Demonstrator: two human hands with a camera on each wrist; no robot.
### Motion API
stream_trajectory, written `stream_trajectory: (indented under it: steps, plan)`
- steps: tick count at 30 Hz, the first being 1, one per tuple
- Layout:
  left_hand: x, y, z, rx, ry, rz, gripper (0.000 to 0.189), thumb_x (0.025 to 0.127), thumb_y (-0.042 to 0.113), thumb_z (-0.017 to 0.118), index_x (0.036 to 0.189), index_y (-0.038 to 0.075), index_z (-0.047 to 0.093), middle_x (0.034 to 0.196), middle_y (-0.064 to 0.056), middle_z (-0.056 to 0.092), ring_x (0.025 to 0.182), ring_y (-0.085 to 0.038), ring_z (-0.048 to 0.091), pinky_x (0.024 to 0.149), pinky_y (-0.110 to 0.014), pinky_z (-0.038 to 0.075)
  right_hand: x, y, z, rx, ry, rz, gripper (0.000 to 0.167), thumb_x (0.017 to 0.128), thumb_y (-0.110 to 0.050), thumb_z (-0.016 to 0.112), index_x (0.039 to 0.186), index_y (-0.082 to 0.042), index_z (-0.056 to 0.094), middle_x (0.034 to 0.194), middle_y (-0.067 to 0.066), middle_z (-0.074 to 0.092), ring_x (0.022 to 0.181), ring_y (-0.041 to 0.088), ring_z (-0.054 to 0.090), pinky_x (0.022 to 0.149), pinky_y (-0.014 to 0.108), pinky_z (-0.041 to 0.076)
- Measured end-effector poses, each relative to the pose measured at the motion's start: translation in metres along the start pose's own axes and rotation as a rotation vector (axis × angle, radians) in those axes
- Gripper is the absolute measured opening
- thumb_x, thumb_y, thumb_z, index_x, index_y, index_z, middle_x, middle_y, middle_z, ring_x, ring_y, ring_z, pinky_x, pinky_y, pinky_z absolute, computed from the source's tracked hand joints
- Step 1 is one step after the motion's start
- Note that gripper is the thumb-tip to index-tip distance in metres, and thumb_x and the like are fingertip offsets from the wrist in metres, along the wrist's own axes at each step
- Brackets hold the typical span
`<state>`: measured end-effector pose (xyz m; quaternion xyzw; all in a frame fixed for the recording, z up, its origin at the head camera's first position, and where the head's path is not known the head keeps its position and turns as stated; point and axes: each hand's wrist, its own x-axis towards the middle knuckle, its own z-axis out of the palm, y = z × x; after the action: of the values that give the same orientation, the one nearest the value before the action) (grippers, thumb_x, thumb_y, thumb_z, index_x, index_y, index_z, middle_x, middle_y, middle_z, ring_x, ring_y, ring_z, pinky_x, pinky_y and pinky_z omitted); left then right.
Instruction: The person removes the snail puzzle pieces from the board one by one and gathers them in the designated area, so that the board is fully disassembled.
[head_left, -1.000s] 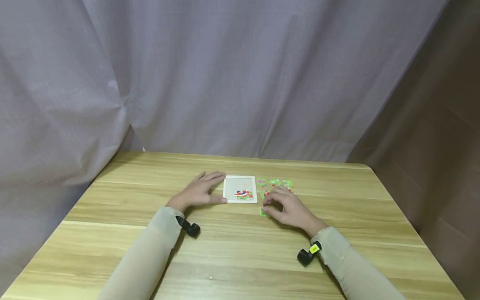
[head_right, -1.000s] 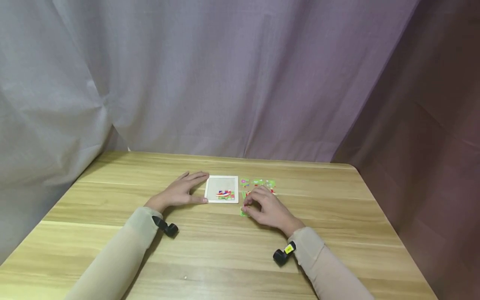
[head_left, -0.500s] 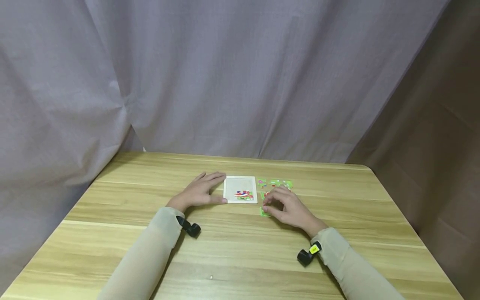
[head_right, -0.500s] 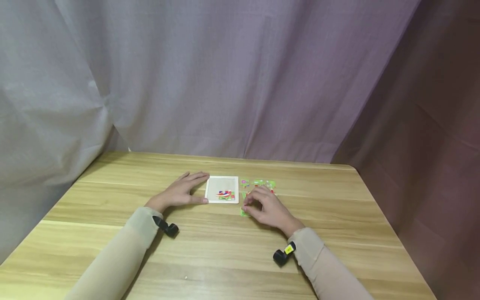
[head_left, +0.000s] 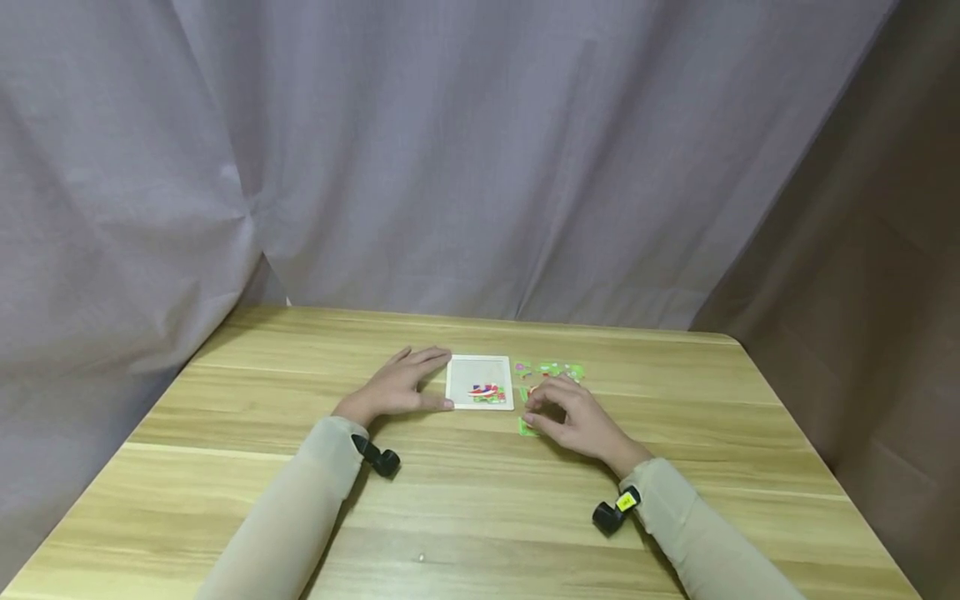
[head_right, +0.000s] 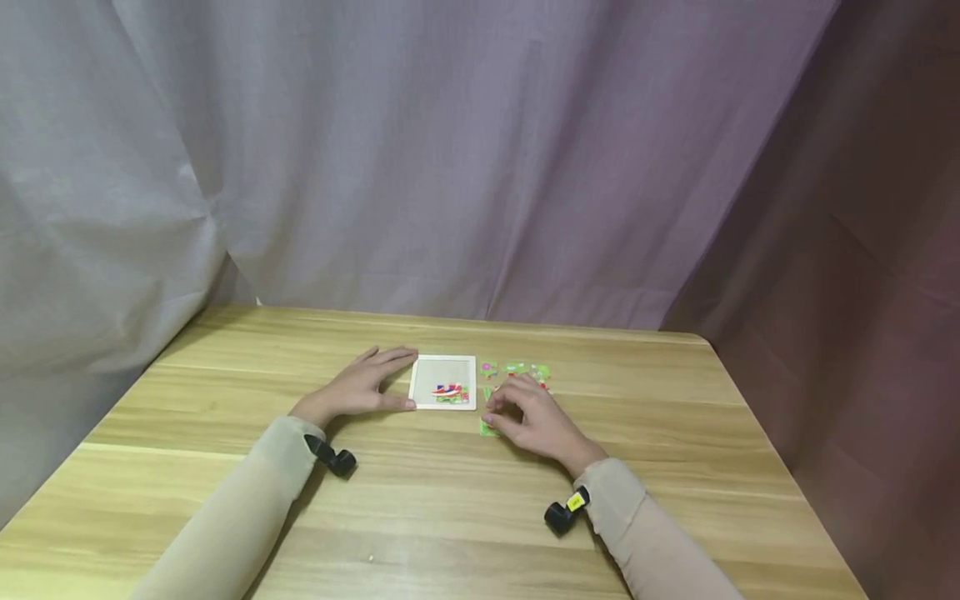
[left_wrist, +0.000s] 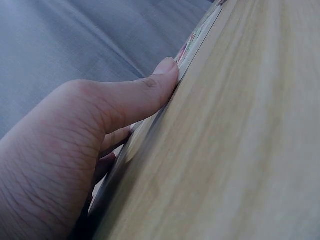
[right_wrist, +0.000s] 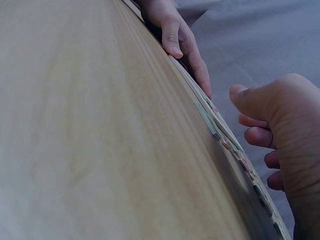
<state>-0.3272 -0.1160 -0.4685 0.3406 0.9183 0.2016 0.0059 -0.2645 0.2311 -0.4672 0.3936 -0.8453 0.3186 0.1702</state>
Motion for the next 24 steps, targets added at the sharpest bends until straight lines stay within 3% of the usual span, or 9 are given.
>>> stream_trajectory:
  steps: [13, 19, 24]
  plan:
    - [0.000, 0.002, 0.000, 0.010, 0.002, 0.001, 0.099, 0.084, 0.073, 0.061, 0.158, 0.014, 0.033, 0.164, -0.003, 0.030, 0.151, -0.023, 0.023, 0.124, -0.054, 0.005, 0.007, 0.002, -0.001, -0.022, -0.020, 0.036, 0.011, 0.089, -0.023, 0.078, 0.097, -0.021, 0.071, 0.097, -0.012, 0.066, 0.092, 0.013, 0.055, 0.078, 0.033, 0.047]
    - [0.000, 0.000, 0.001, 0.019, -0.005, -0.006, 0.099, 0.084, 0.074, 0.060, 0.158, 0.015, 0.032, 0.164, -0.002, 0.029, 0.151, -0.021, 0.023, 0.124, -0.053, 0.004, 0.030, 0.005, 0.000, 0.013, -0.064, 0.131, 0.012, 0.091, -0.024, 0.076, 0.100, -0.017, 0.072, 0.093, -0.010, 0.064, 0.083, 0.016, 0.054, 0.070, 0.031, 0.048]
    - [0.000, 0.001, 0.000, 0.009, -0.006, -0.007, 0.099, 0.084, 0.074, 0.060, 0.158, 0.015, 0.032, 0.164, -0.003, 0.029, 0.151, -0.022, 0.023, 0.124, -0.053, 0.004, 0.058, 0.002, 0.001, 0.062, -0.157, 0.165, 0.027, 0.095, -0.027, 0.072, 0.115, -0.008, 0.070, 0.105, 0.001, 0.070, 0.084, 0.016, 0.059, 0.072, 0.035, 0.053]
